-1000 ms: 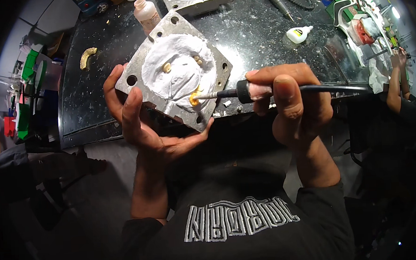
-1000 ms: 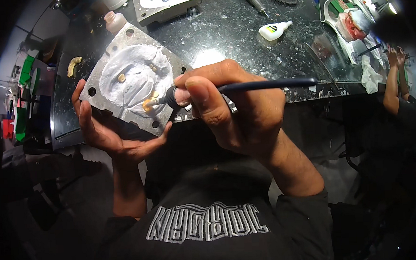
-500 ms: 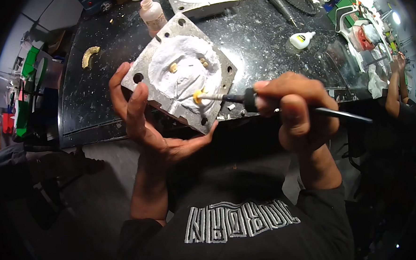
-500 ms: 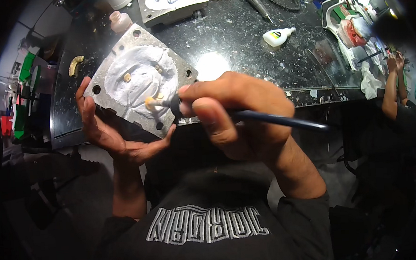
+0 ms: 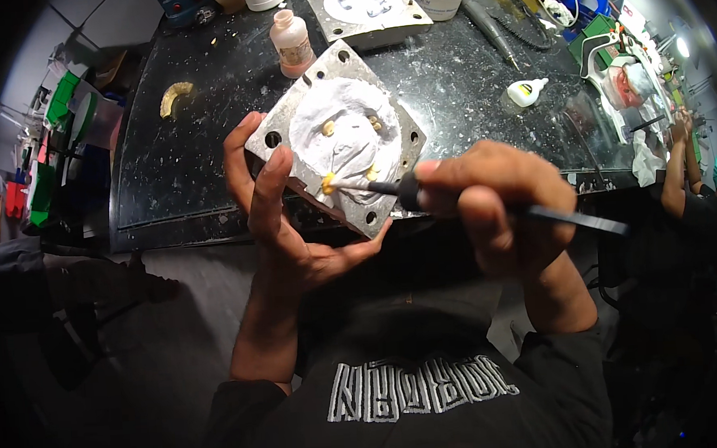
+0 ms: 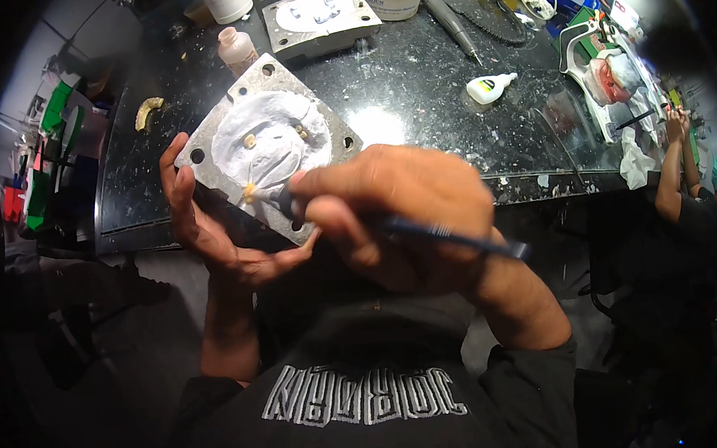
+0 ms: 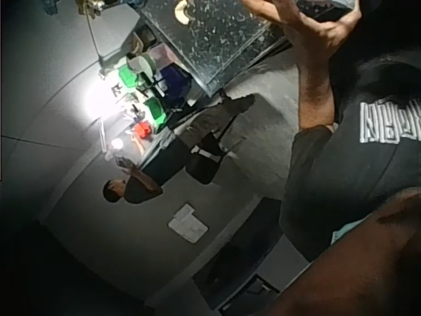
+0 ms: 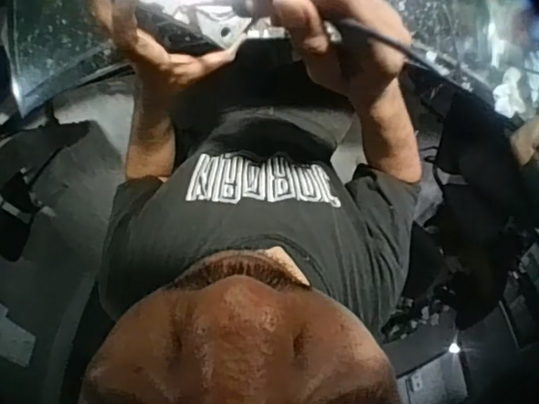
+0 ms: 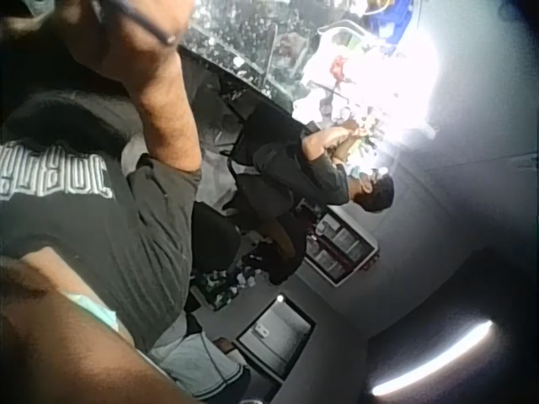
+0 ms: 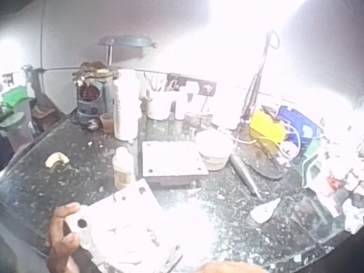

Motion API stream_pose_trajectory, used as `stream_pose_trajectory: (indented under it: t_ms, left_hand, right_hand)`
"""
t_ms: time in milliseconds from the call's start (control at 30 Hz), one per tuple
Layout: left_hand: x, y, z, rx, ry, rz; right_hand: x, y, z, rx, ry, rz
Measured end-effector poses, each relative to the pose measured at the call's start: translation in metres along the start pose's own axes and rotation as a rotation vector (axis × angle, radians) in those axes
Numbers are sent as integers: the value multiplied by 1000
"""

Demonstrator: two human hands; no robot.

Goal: The person applies a yellow substance to a white mold using a brush, then uses a rotary tool to smooth or shape the surface. The person holds the mold and works on it at a cluttered workbench.

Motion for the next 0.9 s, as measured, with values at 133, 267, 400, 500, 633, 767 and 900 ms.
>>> stream_pose_trajectory:
  t_ms: [133, 267, 400, 500, 633, 767, 900]
  left_hand:
    - [-1, 0, 2, -13, 4, -16]
    - [0, -1, 0, 122, -65, 8]
    - [6, 1, -7, 145, -72, 32]
    - [8, 3, -9, 205, -76, 42]
    - [1, -2, -4, 44, -19, -31]
    - [5, 0, -9, 82, -27, -22]
    - [3, -3, -6, 50, -20, -39]
  right_hand:
    - [-3, -4, -4, 19, 67, 25]
    - [4, 8, -15, 160, -58, -135]
    - [15, 16, -28, 197, -177, -123]
    - [19, 14, -37, 114, -172, -178]
    - [17, 11, -30, 148, -121, -137]
    - [13, 10, -33, 99, -86, -227]
    - [10, 6, -26, 104, -66, -166]
Point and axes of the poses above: each hand's wrist, its own x-axis away from the middle knuckle, its own y-axis out of the palm, z = x × y, the point moved 6 cm from there along -x, towards the middle knuckle, and after that the axes turned 8 degrees about -y, right-handed, at the moved point
